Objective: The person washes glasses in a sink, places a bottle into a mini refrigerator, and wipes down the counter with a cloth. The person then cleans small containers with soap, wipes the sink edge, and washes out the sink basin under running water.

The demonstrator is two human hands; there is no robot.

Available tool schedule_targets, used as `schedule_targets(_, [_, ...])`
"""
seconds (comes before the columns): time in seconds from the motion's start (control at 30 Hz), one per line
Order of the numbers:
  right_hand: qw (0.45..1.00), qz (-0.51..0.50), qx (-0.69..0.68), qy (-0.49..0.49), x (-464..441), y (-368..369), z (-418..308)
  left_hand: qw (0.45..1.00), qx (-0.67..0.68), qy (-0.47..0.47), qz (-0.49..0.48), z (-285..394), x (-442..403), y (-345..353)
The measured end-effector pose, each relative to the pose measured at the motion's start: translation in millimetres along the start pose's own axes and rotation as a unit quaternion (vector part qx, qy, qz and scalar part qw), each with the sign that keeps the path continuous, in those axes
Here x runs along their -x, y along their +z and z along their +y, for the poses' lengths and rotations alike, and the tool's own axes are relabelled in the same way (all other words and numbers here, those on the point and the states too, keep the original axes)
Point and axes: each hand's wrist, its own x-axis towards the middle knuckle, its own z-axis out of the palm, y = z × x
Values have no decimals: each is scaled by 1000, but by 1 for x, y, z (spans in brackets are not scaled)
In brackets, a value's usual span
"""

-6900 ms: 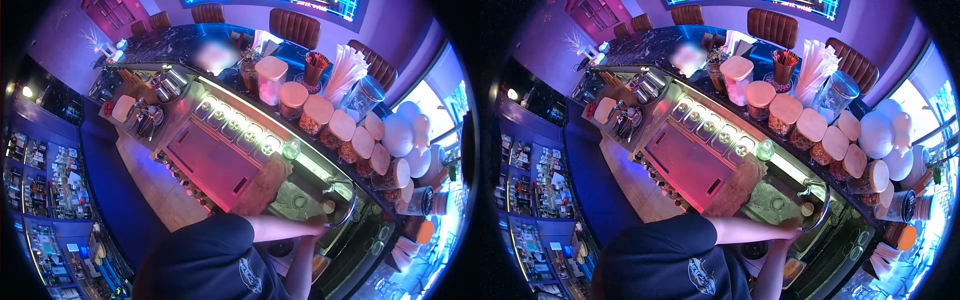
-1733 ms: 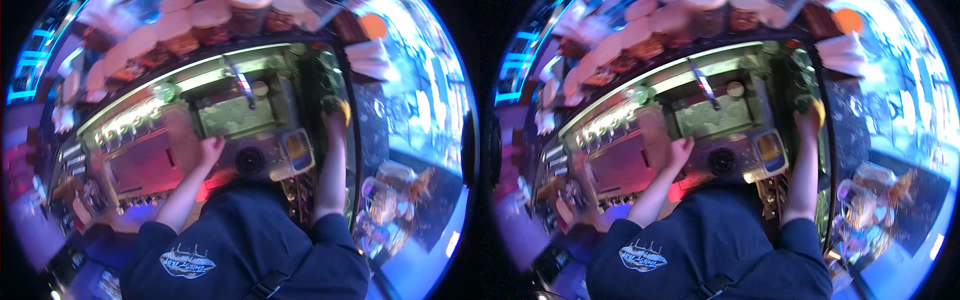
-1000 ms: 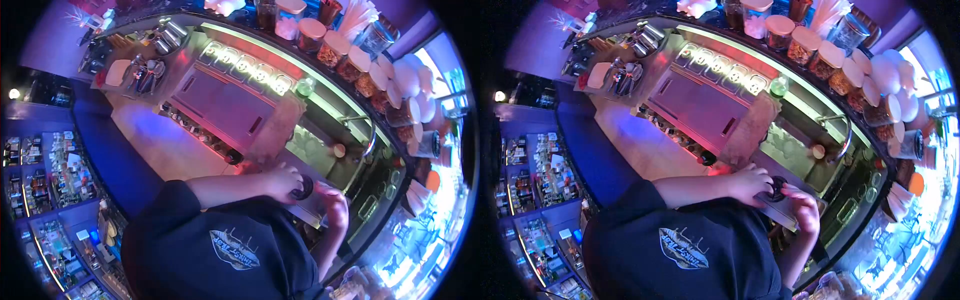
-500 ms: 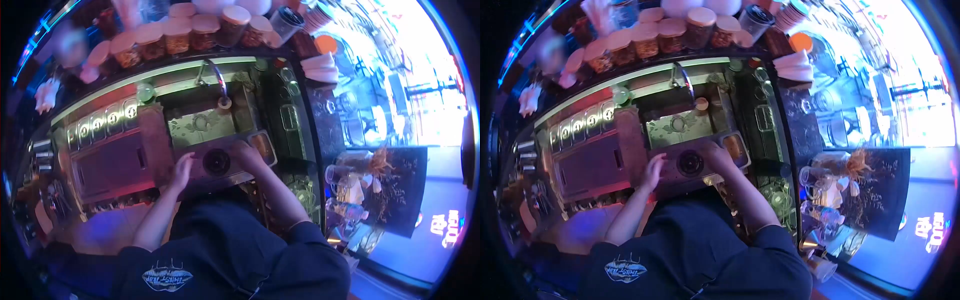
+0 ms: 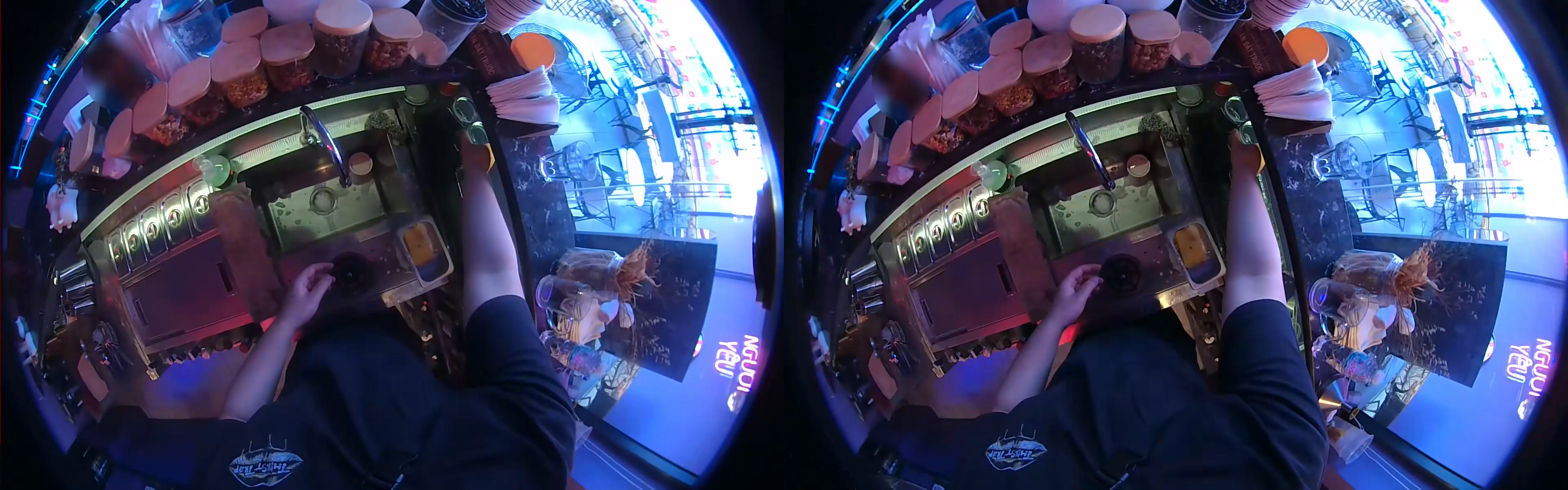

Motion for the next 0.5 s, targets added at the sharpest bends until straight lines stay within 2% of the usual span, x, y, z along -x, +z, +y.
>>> schedule_targets(0.2, [985,69,-138,-77,-26,25,26,999,-22,40,-13,-4,-27,14])
schedule_targets(0.33, [953,121,-208,-183,59,-15,3,987,-139,18,-73,34,-45,33])
schedule_targets(0.4, [926,224,-193,-235,88,1,7,991,-99,5,-88,42,-60,49])
schedule_targets(0.43, [926,224,-192,-235,108,3,7,993,-59,-7,-100,46,-67,58])
schedule_targets(0.5, [920,83,-343,-172,154,0,8,992,20,-33,-122,52,-79,73])
